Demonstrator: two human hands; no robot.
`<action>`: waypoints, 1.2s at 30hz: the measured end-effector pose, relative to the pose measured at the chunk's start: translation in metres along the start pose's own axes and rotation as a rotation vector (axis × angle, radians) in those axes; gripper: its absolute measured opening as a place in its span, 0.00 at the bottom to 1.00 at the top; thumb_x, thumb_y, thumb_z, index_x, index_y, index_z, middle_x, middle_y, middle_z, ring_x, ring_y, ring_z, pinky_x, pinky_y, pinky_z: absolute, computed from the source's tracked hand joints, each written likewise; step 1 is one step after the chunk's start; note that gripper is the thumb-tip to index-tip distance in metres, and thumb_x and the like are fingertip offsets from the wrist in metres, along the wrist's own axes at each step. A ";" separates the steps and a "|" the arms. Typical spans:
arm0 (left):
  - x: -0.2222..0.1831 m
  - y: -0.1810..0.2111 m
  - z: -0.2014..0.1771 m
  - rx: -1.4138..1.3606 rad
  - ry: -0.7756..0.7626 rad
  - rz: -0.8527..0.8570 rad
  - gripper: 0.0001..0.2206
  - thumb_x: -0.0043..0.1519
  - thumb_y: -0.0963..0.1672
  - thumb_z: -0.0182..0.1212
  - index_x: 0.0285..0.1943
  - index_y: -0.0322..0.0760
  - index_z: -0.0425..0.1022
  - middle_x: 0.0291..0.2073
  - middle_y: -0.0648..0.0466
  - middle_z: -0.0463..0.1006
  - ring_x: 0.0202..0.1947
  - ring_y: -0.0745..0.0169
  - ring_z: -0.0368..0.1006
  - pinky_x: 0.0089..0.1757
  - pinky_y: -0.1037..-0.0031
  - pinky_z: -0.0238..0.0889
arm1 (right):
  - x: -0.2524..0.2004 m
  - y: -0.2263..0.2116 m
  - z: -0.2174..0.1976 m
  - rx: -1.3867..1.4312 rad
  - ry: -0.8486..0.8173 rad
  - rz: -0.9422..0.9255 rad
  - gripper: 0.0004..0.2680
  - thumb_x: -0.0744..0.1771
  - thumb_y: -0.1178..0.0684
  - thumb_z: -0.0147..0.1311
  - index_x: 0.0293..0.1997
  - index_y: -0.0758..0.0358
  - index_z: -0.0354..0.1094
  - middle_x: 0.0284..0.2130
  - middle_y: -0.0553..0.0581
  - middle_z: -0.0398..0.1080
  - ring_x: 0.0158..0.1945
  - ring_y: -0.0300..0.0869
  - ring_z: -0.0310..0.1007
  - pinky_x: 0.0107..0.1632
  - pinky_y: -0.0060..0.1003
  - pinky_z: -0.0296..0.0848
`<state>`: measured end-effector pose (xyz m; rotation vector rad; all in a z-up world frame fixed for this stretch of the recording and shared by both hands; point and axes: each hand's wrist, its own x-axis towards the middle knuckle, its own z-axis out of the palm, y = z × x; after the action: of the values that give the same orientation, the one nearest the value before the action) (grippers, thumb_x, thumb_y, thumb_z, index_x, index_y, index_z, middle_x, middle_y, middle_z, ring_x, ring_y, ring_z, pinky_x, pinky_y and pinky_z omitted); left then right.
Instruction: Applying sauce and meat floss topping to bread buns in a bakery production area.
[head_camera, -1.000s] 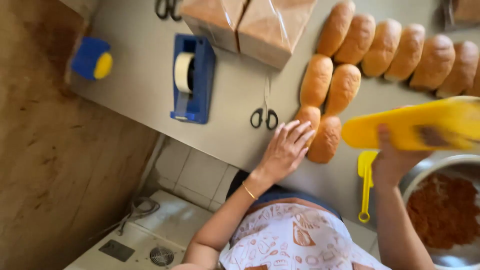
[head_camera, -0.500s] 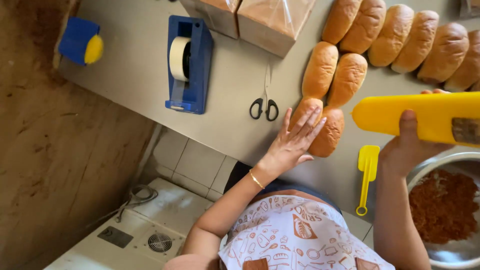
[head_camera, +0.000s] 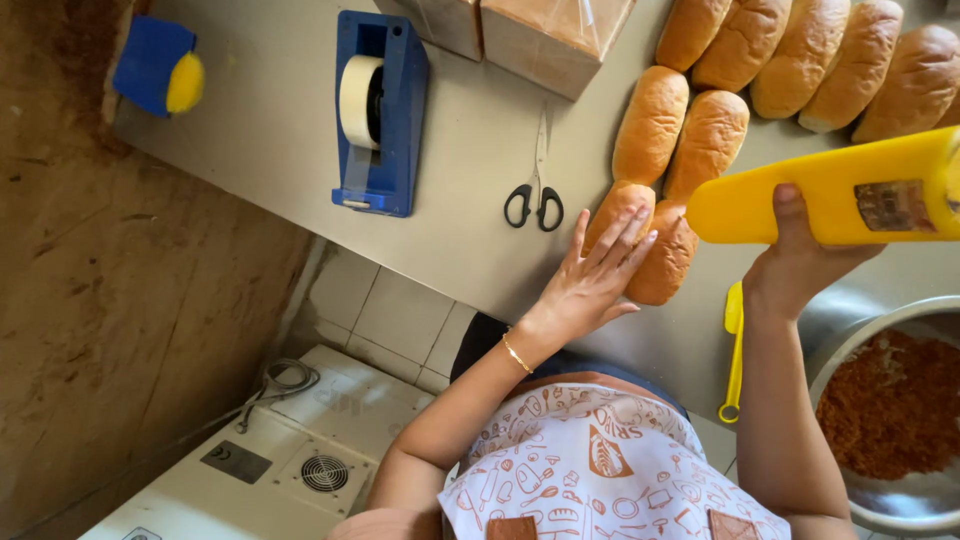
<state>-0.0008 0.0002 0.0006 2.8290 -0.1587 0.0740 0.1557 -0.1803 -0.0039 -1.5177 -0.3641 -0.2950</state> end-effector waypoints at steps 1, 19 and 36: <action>-0.001 0.000 -0.001 -0.023 0.008 0.001 0.46 0.56 0.58 0.70 0.78 0.34 0.53 0.78 0.43 0.43 0.78 0.51 0.32 0.70 0.40 0.25 | 0.000 0.001 -0.001 0.004 0.011 0.008 0.22 0.72 0.74 0.61 0.65 0.63 0.45 0.60 0.66 0.54 0.63 0.55 0.59 0.68 0.49 0.62; -0.011 0.000 -0.010 -0.058 -0.011 0.037 0.42 0.59 0.55 0.68 0.78 0.30 0.53 0.78 0.42 0.42 0.78 0.49 0.30 0.70 0.40 0.26 | -0.058 -0.029 -0.048 0.116 0.109 0.284 0.27 0.70 0.70 0.61 0.71 0.50 0.45 0.67 0.58 0.56 0.68 0.50 0.60 0.74 0.44 0.63; 0.015 -0.011 -0.005 -0.108 0.098 -0.037 0.39 0.65 0.53 0.58 0.79 0.32 0.42 0.78 0.43 0.47 0.79 0.47 0.40 0.70 0.38 0.27 | 0.043 -0.031 -0.035 0.222 0.049 0.223 0.18 0.70 0.51 0.60 0.65 0.53 0.56 0.61 0.54 0.65 0.65 0.44 0.69 0.67 0.34 0.71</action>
<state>0.0147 0.0103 0.0030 2.7130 -0.0854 0.1894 0.1840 -0.2145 0.0420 -1.3161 -0.1790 -0.1109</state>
